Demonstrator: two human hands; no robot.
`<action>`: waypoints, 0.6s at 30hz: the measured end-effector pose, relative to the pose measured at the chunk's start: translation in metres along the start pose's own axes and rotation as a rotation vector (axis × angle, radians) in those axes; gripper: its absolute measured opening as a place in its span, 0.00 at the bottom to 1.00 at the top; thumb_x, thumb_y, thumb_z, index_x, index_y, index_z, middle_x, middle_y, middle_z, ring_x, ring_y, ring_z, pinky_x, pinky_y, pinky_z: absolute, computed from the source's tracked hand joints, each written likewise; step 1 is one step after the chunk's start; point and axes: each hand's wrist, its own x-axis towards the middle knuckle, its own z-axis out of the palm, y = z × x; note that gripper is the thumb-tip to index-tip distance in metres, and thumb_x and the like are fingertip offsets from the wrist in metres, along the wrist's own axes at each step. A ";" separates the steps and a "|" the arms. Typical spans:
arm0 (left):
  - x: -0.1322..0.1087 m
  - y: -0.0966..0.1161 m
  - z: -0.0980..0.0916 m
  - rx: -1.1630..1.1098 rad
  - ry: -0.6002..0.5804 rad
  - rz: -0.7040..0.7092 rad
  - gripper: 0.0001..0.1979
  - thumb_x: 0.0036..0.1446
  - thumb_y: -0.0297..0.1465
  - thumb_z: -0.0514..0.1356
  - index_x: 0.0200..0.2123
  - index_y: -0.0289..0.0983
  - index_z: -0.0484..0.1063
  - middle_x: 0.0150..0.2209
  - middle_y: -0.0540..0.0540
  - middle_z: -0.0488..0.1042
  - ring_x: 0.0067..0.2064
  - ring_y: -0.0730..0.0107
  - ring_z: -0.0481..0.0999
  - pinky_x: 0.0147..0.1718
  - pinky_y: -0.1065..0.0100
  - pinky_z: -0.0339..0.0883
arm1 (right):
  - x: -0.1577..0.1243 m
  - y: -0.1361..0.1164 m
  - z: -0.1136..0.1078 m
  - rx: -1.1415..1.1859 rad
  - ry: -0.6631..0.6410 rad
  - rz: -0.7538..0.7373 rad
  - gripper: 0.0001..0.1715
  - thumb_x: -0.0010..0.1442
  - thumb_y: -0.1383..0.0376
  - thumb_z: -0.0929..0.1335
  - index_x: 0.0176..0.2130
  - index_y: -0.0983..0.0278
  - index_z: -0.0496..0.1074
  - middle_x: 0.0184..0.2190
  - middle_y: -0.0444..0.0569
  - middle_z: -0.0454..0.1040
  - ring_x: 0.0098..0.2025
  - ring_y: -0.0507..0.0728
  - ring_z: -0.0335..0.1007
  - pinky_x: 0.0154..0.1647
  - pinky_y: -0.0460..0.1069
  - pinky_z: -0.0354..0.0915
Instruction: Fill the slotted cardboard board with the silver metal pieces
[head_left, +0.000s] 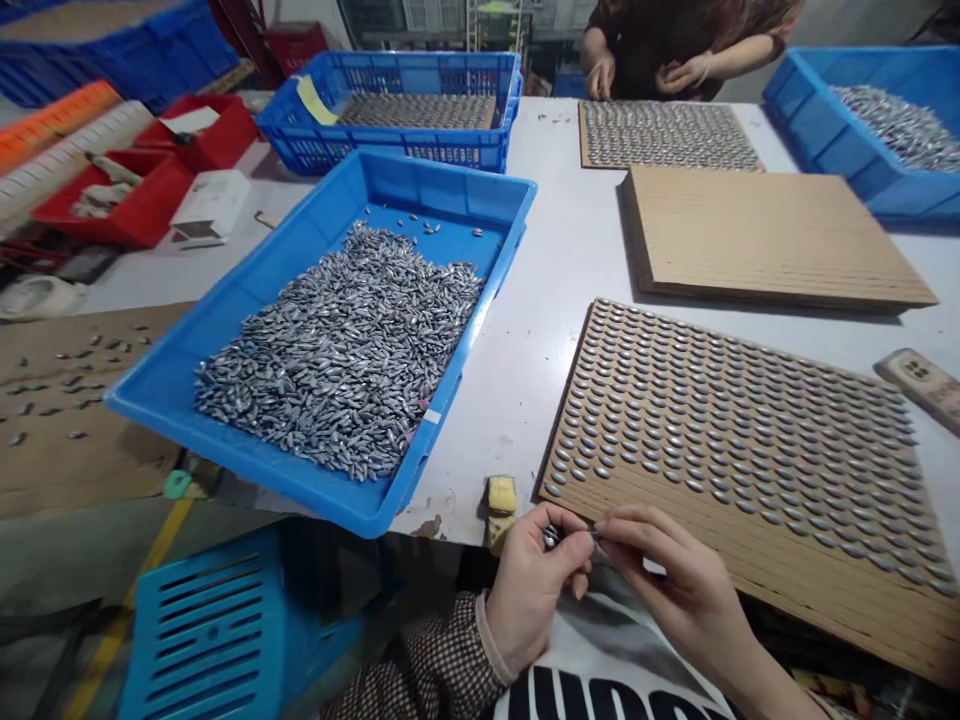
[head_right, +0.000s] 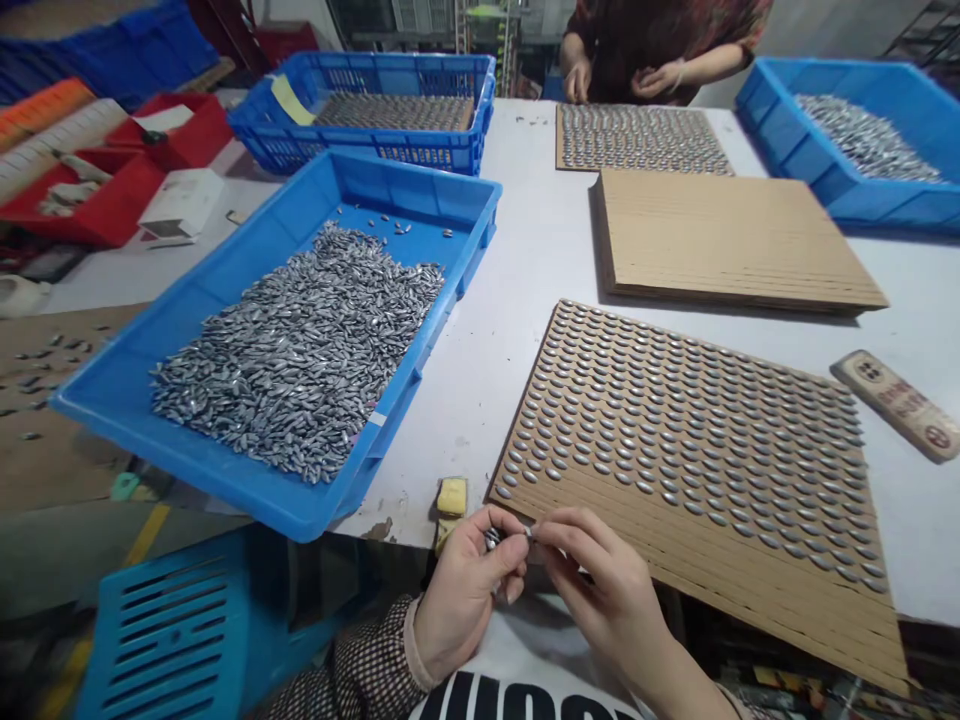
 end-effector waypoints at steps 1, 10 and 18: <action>0.000 0.000 0.000 0.016 -0.003 0.003 0.13 0.51 0.35 0.66 0.33 0.34 0.68 0.20 0.54 0.67 0.19 0.82 0.62 0.18 0.76 0.53 | -0.001 0.000 0.000 -0.035 0.009 -0.043 0.11 0.63 0.73 0.64 0.44 0.62 0.72 0.39 0.51 0.73 0.40 0.54 0.73 0.37 0.45 0.71; -0.004 0.008 0.006 -0.127 0.045 -0.064 0.14 0.55 0.32 0.59 0.44 0.32 0.67 0.34 0.43 0.74 0.30 0.70 0.73 0.22 0.73 0.63 | -0.003 0.034 0.007 -0.230 0.160 -0.093 0.12 0.62 0.73 0.65 0.44 0.62 0.73 0.38 0.50 0.74 0.38 0.54 0.73 0.38 0.47 0.71; -0.009 0.001 0.007 -0.096 -0.038 -0.126 0.13 0.59 0.39 0.57 0.39 0.36 0.60 0.33 0.41 0.78 0.28 0.67 0.77 0.19 0.73 0.66 | 0.004 0.059 0.021 -0.421 0.176 -0.097 0.11 0.64 0.72 0.64 0.44 0.64 0.73 0.37 0.51 0.74 0.39 0.55 0.71 0.39 0.50 0.70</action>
